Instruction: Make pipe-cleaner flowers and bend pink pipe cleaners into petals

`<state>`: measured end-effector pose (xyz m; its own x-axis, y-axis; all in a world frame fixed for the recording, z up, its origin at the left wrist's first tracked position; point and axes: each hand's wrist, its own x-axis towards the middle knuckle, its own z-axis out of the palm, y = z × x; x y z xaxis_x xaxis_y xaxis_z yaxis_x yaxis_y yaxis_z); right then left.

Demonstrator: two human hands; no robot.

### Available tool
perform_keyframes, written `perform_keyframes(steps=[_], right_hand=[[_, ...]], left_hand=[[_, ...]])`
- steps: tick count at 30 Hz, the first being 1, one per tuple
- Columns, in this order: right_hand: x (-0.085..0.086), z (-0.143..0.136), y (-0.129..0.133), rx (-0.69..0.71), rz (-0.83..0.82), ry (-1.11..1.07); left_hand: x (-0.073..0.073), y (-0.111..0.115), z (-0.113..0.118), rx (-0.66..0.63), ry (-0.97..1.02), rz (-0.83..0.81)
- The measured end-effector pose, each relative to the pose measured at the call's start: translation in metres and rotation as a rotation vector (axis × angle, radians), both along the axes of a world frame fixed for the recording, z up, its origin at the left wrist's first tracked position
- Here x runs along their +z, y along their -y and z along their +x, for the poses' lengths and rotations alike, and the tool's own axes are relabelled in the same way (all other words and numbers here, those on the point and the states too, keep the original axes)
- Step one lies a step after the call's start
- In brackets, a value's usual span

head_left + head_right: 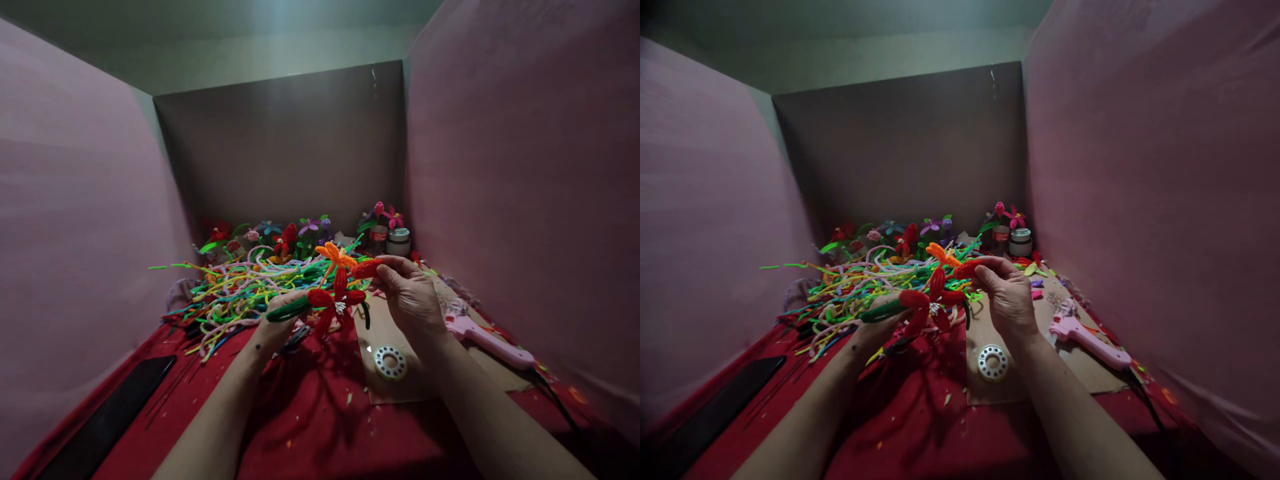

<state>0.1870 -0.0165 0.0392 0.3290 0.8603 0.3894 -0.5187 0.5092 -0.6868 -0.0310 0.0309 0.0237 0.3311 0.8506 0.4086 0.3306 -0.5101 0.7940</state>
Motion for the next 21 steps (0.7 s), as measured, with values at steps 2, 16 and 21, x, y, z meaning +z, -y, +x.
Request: perform_keyframes(steps=[2, 16, 21], right_hand=[[0.0, 0.0, 0.0, -0.012, 0.003, 0.005], [-0.004, 0.006, -0.004, -0.128, -0.016, 0.058], [-0.003, 0.006, -0.004, -0.137, -0.043, 0.049]], left_hand=[[-0.002, -0.001, -0.003, 0.02, -0.002, -0.002], [0.009, 0.013, 0.008, 0.002, 0.158, -0.325], [0.011, 0.01, 0.003, -0.023, 0.166, -0.356]])
